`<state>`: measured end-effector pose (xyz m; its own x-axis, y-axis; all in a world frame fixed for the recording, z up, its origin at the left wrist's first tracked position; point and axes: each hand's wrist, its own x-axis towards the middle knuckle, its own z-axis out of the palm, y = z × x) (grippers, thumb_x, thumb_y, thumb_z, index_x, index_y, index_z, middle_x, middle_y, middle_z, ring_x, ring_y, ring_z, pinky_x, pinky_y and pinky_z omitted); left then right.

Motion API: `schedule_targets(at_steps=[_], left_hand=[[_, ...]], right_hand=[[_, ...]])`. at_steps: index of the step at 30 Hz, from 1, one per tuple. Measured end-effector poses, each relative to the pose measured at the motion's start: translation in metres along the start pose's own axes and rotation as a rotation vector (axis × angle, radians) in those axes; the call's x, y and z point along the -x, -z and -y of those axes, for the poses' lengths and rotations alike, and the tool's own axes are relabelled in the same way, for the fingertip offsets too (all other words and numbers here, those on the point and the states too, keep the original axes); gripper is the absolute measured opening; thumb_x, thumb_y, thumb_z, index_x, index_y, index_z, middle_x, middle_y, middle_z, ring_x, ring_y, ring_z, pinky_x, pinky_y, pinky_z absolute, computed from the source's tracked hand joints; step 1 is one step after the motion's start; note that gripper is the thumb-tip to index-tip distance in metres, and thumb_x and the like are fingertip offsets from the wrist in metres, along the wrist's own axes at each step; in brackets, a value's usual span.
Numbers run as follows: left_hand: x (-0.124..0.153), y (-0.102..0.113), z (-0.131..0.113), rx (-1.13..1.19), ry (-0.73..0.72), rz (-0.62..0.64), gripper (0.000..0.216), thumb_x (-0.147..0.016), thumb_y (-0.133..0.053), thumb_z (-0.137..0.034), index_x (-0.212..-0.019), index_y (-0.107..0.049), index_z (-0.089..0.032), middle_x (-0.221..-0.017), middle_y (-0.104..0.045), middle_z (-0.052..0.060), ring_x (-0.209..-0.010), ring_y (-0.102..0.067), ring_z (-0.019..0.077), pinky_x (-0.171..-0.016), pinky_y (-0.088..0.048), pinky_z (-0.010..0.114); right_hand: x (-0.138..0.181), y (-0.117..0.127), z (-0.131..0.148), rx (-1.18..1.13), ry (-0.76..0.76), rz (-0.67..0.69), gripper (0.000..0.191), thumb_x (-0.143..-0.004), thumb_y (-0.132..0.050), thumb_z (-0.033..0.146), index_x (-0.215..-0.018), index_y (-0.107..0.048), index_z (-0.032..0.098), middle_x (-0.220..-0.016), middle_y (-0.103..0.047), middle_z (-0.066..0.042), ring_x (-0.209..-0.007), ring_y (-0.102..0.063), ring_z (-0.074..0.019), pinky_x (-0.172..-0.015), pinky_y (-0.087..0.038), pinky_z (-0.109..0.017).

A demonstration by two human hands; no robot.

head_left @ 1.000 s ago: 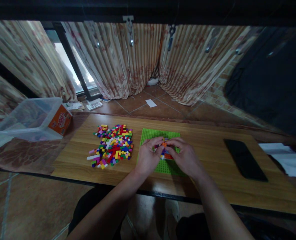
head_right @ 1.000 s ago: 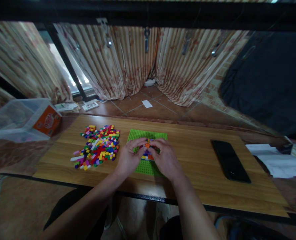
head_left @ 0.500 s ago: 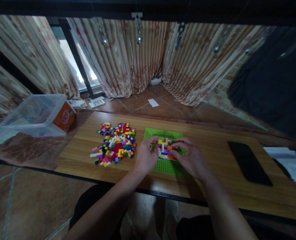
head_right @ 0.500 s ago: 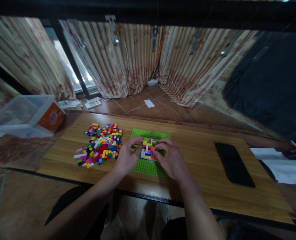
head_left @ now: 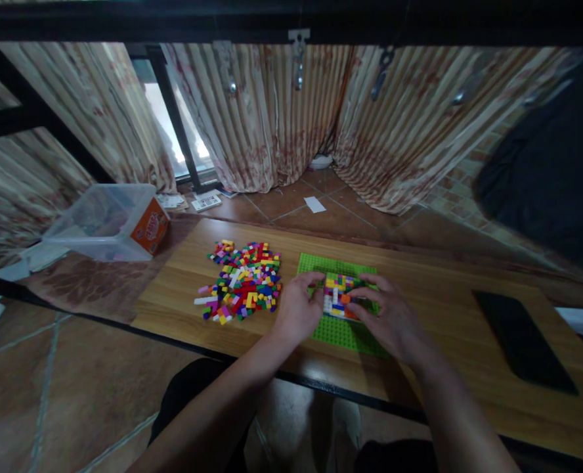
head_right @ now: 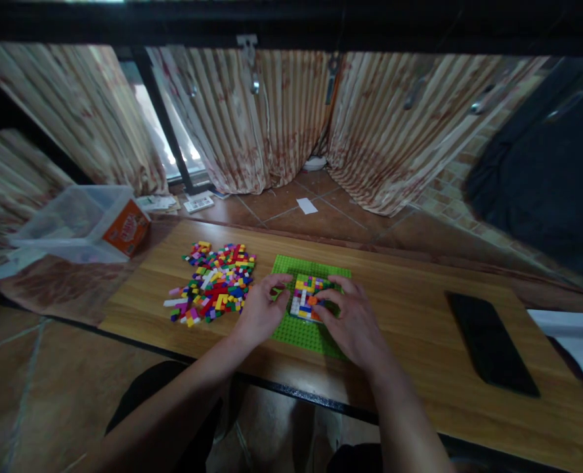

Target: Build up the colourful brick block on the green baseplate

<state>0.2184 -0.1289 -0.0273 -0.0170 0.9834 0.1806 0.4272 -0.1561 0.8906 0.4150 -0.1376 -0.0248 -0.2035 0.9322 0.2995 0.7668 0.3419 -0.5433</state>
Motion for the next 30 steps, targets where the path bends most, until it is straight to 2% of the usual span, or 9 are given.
schedule_targets(at_steps=[3,6,9,12,18,23,30], left_hand=[[-0.011,0.026,0.004,-0.11,-0.062,-0.001,0.03,-0.077,-0.053,-0.006,-0.097,-0.072,-0.019,-0.097,-0.073,0.006,-0.089,-0.067,0.0197,-0.086,-0.053,0.033],[-0.022,0.063,0.014,-0.166,-0.076,0.114,0.03,-0.075,-0.052,-0.005,-0.09,-0.074,-0.019,-0.087,-0.074,0.004,-0.082,-0.068,0.0183,-0.08,-0.053,0.03],[-0.027,0.095,0.029,-0.21,-0.041,0.157,0.028,-0.071,-0.054,-0.006,-0.084,-0.075,-0.018,-0.084,-0.075,0.004,-0.078,-0.067,0.0189,-0.076,-0.053,0.029],[-0.027,0.114,0.044,-0.267,-0.081,0.231,0.032,-0.067,-0.054,-0.004,-0.085,-0.076,-0.02,-0.089,-0.075,0.004,-0.083,-0.068,0.0194,-0.08,-0.053,0.03],[-0.019,0.119,0.044,-0.534,-0.147,0.368,0.045,-0.065,-0.05,-0.001,-0.093,-0.078,-0.024,-0.096,-0.073,0.005,-0.093,-0.066,0.0214,-0.09,-0.051,0.033],[-0.016,0.118,0.036,-0.645,-0.122,0.377,0.046,-0.068,-0.051,-0.003,-0.1,-0.077,-0.025,-0.108,-0.07,0.005,-0.107,-0.061,0.0229,-0.098,-0.048,0.035],[-0.015,0.111,0.034,-0.716,-0.163,0.375,0.038,-0.073,-0.053,-0.008,-0.099,-0.076,-0.024,-0.107,-0.068,0.007,-0.106,-0.06,0.0241,-0.098,-0.046,0.038]], right_hand=[[0.001,0.0,-0.002,0.012,0.003,0.037,0.016,-0.084,-0.063,0.038,-0.088,-0.075,0.029,-0.128,-0.058,-0.006,-0.116,-0.056,-0.0289,-0.101,-0.044,-0.053],[0.002,0.001,-0.004,0.022,0.009,0.031,0.017,-0.083,-0.063,0.04,-0.087,-0.075,0.029,-0.128,-0.058,-0.007,-0.118,-0.054,-0.0305,-0.101,-0.043,-0.054],[0.004,0.001,-0.005,0.023,0.01,0.023,0.02,-0.084,-0.061,0.043,-0.086,-0.075,0.029,-0.128,-0.058,-0.007,-0.118,-0.054,-0.0312,-0.101,-0.043,-0.055],[0.005,0.001,-0.007,0.028,0.01,0.021,0.02,-0.084,-0.061,0.044,-0.086,-0.075,0.029,-0.129,-0.058,-0.007,-0.119,-0.054,-0.0315,-0.101,-0.043,-0.055],[0.004,0.0,-0.01,0.046,0.032,0.027,0.023,-0.083,-0.06,0.043,-0.094,-0.074,0.028,-0.13,-0.058,-0.009,-0.118,-0.056,-0.0318,-0.1,-0.044,-0.055],[0.003,-0.001,-0.009,0.073,0.029,0.037,0.029,-0.084,-0.058,0.045,-0.1,-0.073,0.026,-0.131,-0.058,-0.01,-0.119,-0.056,-0.0322,-0.101,-0.044,-0.055],[0.002,-0.001,-0.009,0.053,0.048,0.02,0.03,-0.085,-0.057,0.047,-0.098,-0.073,0.025,-0.128,-0.059,-0.011,-0.116,-0.058,-0.0325,-0.1,-0.045,-0.054]])
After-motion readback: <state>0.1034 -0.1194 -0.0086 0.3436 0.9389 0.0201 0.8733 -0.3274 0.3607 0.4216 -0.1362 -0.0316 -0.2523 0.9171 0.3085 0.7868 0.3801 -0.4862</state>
